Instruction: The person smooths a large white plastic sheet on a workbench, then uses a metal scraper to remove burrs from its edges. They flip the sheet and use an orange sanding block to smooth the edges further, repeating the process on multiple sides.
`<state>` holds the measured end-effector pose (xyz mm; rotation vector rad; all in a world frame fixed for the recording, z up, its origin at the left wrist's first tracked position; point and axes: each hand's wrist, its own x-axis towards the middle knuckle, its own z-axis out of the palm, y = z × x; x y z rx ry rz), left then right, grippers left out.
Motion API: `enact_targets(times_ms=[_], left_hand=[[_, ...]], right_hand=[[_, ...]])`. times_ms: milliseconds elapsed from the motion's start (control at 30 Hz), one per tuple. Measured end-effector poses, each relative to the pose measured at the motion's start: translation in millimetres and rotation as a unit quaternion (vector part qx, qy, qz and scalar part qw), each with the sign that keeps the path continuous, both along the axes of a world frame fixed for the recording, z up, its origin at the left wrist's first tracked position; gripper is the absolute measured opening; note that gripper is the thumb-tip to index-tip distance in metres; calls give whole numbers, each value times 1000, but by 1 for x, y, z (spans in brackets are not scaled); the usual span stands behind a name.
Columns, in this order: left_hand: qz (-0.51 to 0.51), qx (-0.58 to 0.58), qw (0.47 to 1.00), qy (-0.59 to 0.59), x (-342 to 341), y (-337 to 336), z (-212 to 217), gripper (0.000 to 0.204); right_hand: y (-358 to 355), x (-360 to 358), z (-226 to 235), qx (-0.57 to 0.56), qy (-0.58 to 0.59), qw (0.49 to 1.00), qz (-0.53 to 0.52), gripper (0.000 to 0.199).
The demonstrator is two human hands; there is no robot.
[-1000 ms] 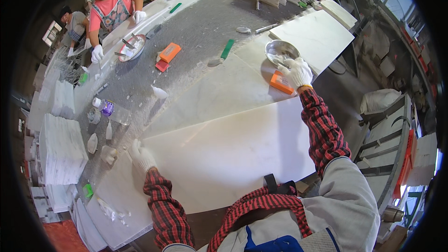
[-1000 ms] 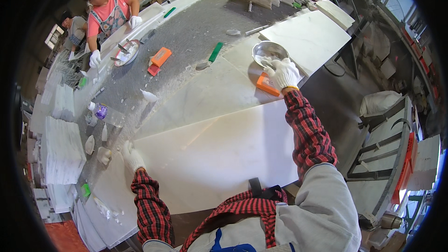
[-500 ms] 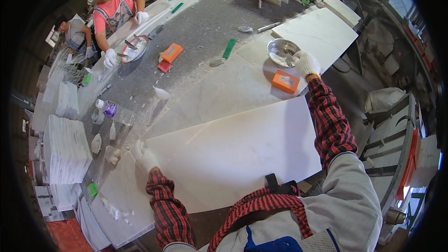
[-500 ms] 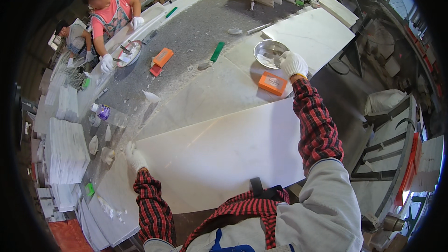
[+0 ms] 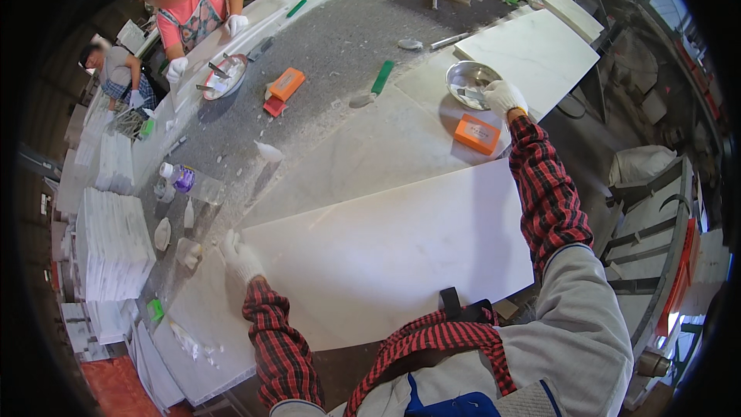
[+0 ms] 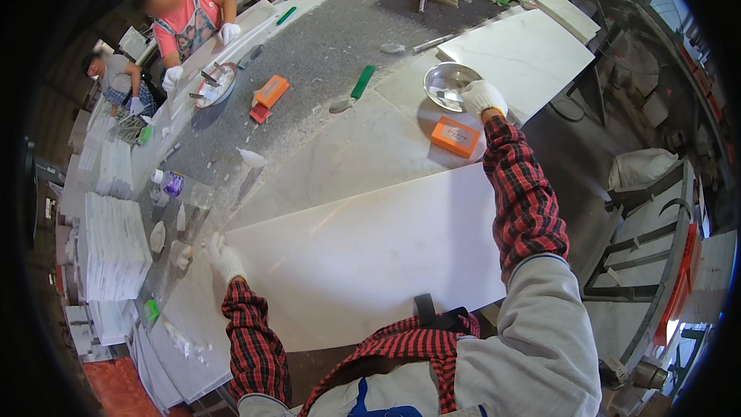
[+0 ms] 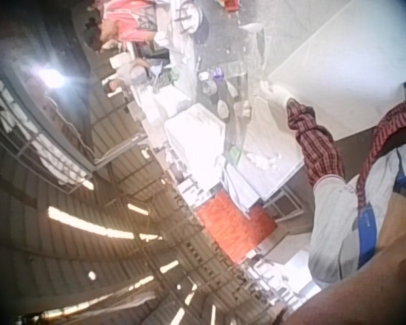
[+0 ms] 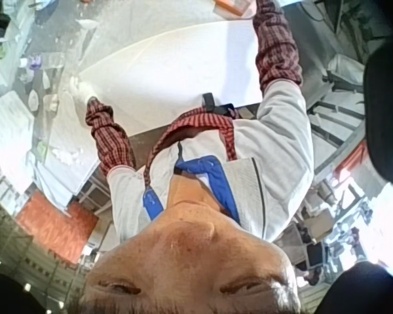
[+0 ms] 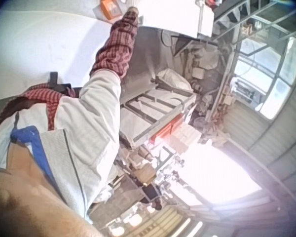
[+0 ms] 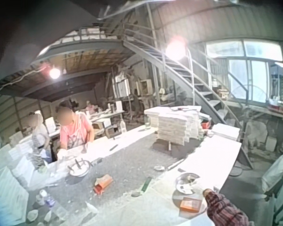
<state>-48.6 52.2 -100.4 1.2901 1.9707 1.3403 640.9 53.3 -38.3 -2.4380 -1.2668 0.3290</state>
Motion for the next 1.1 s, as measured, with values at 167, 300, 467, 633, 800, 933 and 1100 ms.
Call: enact_targets(times_ms=[167, 300, 467, 633, 800, 933, 1100], left_hand=[[-23, 4, 1000, 6, 17, 0, 4, 46], [-19, -3, 1000, -19, 26, 0, 6, 47], [0, 135, 977, -165, -12, 11, -30, 46], [29, -9, 995, 94, 46, 2, 20, 42], [109, 1, 985, 134, 39, -12, 28, 31], [112, 7, 983, 143, 44, -11, 27, 29], [104, 34, 984, 144, 48, -10, 28, 28]], right_hand=[[-15, 31, -9, 66, 92, 993, 16, 33], [-32, 12, 16, 103, 210, 972, 10, 30], [-25, -48, 24, 161, 336, 926, 57, 29], [-32, -143, 31, 159, 398, 897, 107, 27], [-13, -270, 41, 59, 399, 894, 196, 31], [-4, -342, 40, 32, 430, 868, 246, 31], [6, -401, 29, 33, 406, 861, 305, 35]])
